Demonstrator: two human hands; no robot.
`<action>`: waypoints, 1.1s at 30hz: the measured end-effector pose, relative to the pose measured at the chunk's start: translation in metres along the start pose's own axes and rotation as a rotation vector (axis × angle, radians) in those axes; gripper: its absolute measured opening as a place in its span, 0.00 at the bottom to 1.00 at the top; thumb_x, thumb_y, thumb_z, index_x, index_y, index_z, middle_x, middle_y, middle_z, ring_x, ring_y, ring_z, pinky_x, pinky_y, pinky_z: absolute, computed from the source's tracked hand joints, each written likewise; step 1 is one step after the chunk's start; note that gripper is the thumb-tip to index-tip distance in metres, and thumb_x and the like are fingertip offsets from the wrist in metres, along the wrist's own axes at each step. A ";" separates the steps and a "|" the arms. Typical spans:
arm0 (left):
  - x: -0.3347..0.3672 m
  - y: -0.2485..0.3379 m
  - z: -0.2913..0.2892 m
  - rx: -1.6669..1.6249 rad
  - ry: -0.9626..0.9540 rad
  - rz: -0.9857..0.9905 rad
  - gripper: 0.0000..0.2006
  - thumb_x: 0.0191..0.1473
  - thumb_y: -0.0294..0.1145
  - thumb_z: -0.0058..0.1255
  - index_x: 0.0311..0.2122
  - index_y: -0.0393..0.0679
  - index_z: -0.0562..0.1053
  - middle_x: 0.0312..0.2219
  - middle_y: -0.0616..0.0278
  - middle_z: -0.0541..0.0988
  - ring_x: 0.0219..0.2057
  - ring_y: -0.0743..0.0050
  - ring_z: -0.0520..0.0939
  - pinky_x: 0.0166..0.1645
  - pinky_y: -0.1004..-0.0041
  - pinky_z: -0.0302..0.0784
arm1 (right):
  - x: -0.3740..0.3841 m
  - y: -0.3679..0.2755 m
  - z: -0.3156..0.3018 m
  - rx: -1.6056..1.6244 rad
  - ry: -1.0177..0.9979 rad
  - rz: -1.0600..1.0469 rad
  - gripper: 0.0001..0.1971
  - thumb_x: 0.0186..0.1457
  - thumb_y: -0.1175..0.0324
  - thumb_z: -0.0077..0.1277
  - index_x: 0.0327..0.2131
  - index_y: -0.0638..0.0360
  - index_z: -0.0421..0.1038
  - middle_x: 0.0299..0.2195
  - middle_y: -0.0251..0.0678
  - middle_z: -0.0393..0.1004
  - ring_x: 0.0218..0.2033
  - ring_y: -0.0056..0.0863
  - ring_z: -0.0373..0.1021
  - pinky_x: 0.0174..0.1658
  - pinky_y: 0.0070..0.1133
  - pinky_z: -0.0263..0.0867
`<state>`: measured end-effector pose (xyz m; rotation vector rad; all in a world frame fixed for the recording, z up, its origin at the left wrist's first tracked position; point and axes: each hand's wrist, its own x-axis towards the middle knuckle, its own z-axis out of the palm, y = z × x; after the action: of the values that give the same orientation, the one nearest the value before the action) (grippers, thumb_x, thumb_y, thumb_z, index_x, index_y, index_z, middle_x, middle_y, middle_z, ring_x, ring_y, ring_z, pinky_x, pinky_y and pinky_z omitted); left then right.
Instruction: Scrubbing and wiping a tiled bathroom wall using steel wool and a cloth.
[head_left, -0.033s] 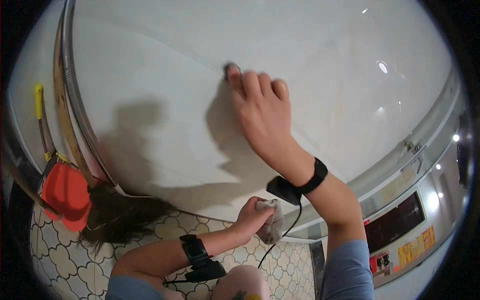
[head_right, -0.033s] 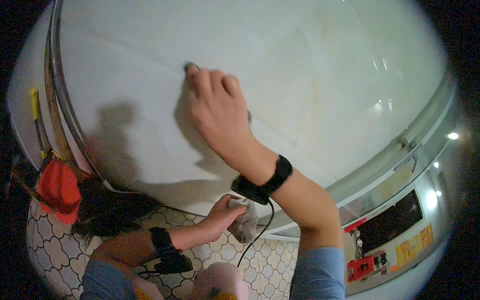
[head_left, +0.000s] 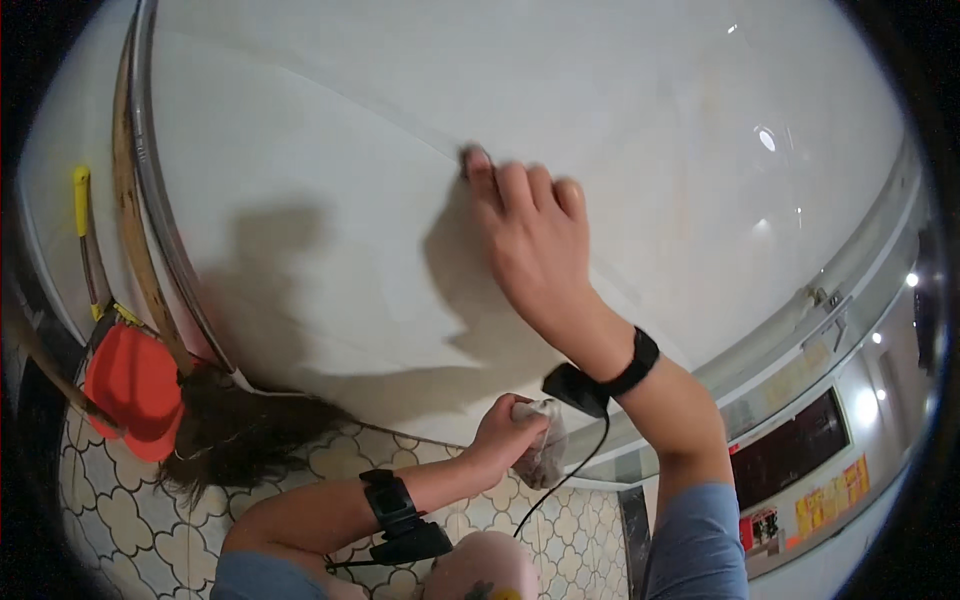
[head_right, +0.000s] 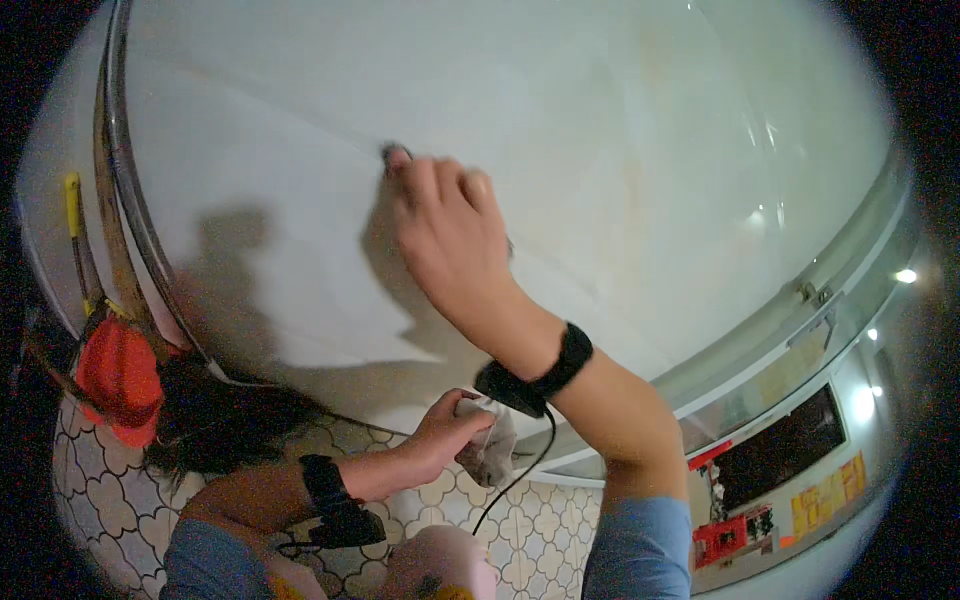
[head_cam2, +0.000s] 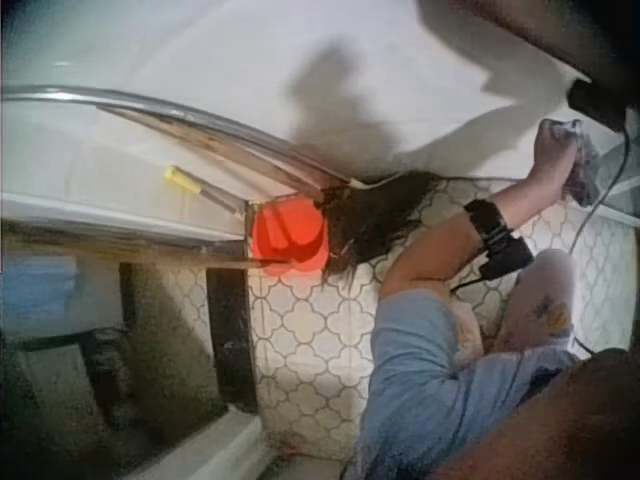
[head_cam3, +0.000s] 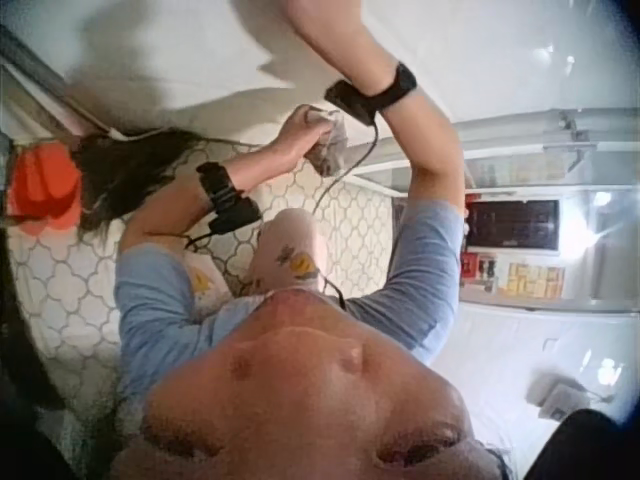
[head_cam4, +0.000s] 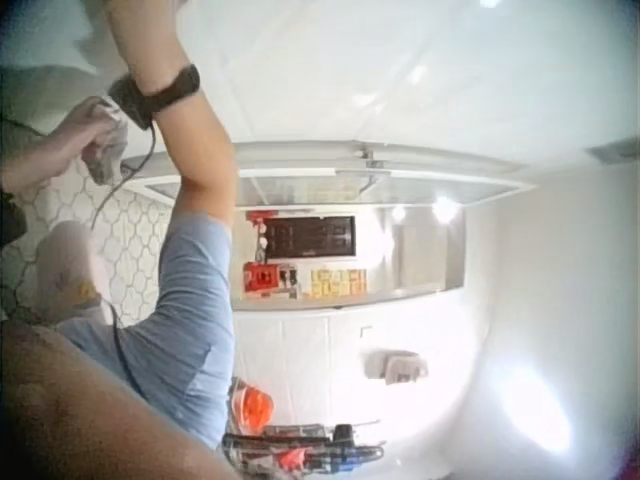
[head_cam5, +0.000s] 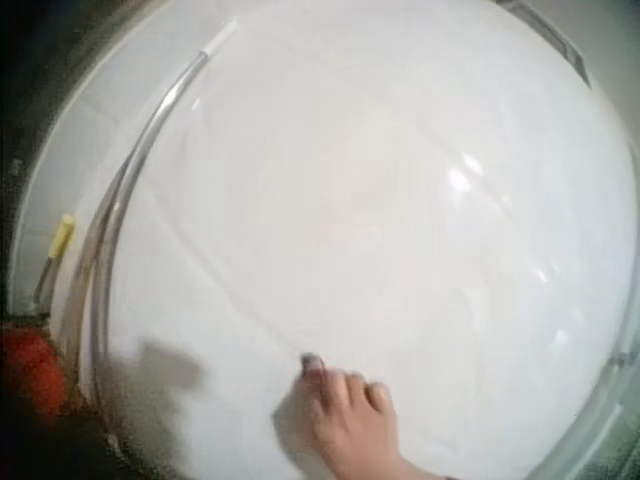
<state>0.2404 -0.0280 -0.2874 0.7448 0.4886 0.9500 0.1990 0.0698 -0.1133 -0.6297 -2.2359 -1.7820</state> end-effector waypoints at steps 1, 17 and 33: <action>0.000 0.004 0.001 -0.010 0.020 0.021 0.21 0.47 0.35 0.53 0.45 0.38 0.65 0.35 0.56 0.73 0.34 0.71 0.76 0.34 0.71 0.74 | -0.016 0.007 -0.001 0.020 -0.017 -0.002 0.21 0.45 0.73 0.46 0.46 0.59 0.69 0.26 0.29 0.60 0.29 0.23 0.61 0.34 0.22 0.51; 0.007 0.000 -0.005 0.005 0.088 0.027 0.18 0.43 0.33 0.53 0.40 0.36 0.67 0.30 0.58 0.73 0.30 0.76 0.73 0.35 0.75 0.70 | -0.014 -0.008 0.001 0.120 -0.042 0.031 0.21 0.47 0.69 0.44 0.46 0.64 0.66 0.29 0.31 0.63 0.32 0.25 0.62 0.37 0.23 0.56; 0.029 -0.043 -0.023 0.070 0.253 -0.067 0.18 0.44 0.33 0.52 0.40 0.35 0.67 0.28 0.59 0.74 0.26 0.75 0.72 0.30 0.73 0.69 | -0.087 -0.038 0.004 0.259 -0.235 0.031 0.26 0.45 0.69 0.43 0.52 0.59 0.64 0.31 0.31 0.62 0.34 0.25 0.61 0.37 0.23 0.54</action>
<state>0.2632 -0.0104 -0.3369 0.6697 0.7675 0.9729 0.2594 0.0502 -0.1847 -0.8492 -2.5374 -1.4329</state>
